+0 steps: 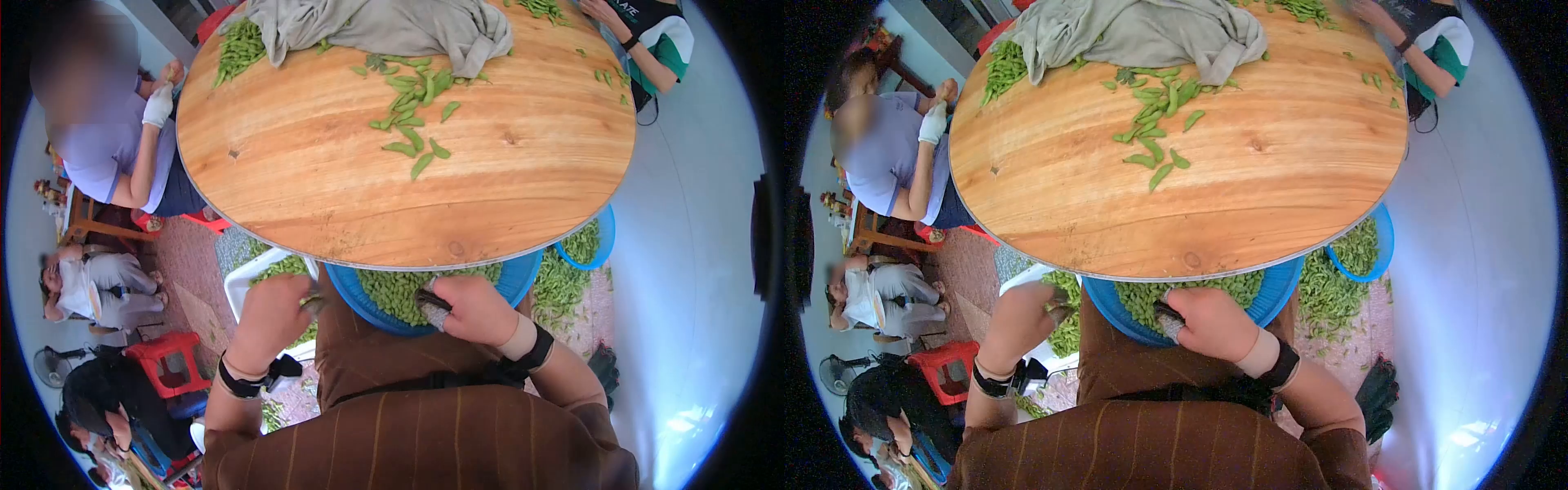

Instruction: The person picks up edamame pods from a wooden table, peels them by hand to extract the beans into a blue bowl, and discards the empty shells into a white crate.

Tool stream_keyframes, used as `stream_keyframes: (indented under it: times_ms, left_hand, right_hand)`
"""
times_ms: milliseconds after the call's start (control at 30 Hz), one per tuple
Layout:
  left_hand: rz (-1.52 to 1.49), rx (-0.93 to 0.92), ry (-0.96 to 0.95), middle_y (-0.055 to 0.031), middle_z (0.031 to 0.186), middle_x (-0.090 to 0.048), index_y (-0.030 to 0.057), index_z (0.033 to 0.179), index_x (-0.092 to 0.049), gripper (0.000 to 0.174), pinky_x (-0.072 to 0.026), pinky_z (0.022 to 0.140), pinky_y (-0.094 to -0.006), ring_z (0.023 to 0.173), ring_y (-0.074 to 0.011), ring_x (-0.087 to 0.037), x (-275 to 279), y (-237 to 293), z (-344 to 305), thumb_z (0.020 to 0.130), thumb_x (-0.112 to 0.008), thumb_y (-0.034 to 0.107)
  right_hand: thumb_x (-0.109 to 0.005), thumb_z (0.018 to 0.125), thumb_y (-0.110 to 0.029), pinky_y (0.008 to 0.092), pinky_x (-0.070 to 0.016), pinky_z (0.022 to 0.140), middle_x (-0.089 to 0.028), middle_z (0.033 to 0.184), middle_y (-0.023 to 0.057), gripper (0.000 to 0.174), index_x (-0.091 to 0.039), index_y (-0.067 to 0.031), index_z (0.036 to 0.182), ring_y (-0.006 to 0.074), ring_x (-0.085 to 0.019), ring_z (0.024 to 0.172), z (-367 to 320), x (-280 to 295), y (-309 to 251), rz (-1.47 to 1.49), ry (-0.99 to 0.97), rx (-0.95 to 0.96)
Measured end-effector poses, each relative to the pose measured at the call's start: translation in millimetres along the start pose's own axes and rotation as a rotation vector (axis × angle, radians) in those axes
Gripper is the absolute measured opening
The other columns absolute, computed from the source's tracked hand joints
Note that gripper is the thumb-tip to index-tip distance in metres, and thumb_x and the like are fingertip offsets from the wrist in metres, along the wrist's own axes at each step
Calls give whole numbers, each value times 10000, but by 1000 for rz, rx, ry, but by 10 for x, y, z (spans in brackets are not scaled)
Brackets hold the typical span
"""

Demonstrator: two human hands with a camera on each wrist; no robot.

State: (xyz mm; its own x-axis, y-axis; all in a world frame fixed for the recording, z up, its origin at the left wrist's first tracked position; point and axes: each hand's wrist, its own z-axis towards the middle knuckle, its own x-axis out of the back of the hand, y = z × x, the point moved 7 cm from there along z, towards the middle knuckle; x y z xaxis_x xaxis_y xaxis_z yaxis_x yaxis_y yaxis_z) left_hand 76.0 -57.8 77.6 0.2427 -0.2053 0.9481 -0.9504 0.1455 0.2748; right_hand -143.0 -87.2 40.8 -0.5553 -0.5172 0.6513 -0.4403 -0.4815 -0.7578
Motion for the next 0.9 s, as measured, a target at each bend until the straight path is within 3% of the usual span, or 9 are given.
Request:
stream_keyframes:
  times_ms: [200,400,467,533,600,633,700,800,900]
  left_hand:
    - [-89,-197,436,-150,833,-562,31,832,-580,123,-492,625,-411,736,-345,-596,388,871,874,753,-622,116]
    - [50,-50,406,-162,895,-558,16,890,-569,146,-501,626,-418,744,-352,-602,128,914,1465,755,-588,67]
    - [12,-121,467,-156,877,-570,10,892,-563,141,-504,618,-403,714,-326,-609,121,944,1381,759,-581,52]
    - [-27,-194,521,-150,858,-582,3,894,-556,137,-507,611,-388,684,-300,-616,139,963,1203,762,-573,37]
    - [-580,-175,206,-99,818,-611,14,933,-537,90,-490,563,-312,623,-190,-598,32,926,1037,844,-526,28]
    - [-575,-175,195,-99,818,-611,14,933,-537,90,-490,563,-312,623,-190,-598,55,965,943,844,-526,28]
    - [-1308,71,-241,-43,800,-619,33,998,-519,100,-450,542,-235,619,-106,-564,-208,999,792,912,-469,34]
    - [-1329,64,-335,-10,813,-612,46,1042,-511,123,-431,538,-203,634,-84,-565,-295,1068,662,934,-453,48]
    - [-1320,15,-288,-16,825,-620,32,1068,-519,166,-438,547,-209,639,-73,-554,-322,1105,638,907,-482,16]
  right_hand:
    - [-602,722,-119,470,-463,648,-571,748,193,182,-510,-15,839,397,-571,724,-102,51,-75,-55,0,4]
    - [-612,730,-120,466,-462,641,-568,748,195,194,-508,-12,853,398,-569,720,-314,201,34,-46,55,-48]
    - [-617,748,-133,461,-461,635,-569,753,197,199,-509,-12,864,398,-571,721,-338,238,27,-27,71,-57]
    - [-620,796,-153,428,-476,634,-588,777,203,222,-523,-11,936,390,-594,737,-349,355,48,114,103,-220]
    - [-618,810,-155,412,-482,638,-597,789,203,243,-520,-13,981,385,-606,746,-341,433,54,225,187,-199]
    - [-615,824,-157,395,-488,641,-607,800,203,266,-518,-14,1026,380,-617,755,-337,499,57,326,265,-171]
    - [-598,819,-112,373,-495,660,-620,811,193,307,-504,-15,1095,356,-636,773,-286,596,5,303,288,-140]
    - [-557,811,-45,350,-500,689,-634,828,161,339,-501,-17,1144,314,-651,807,-221,659,-86,362,285,-148]
    - [-551,813,-41,338,-498,690,-641,835,146,323,-518,-15,1133,302,-651,793,-199,632,-92,363,303,-103]
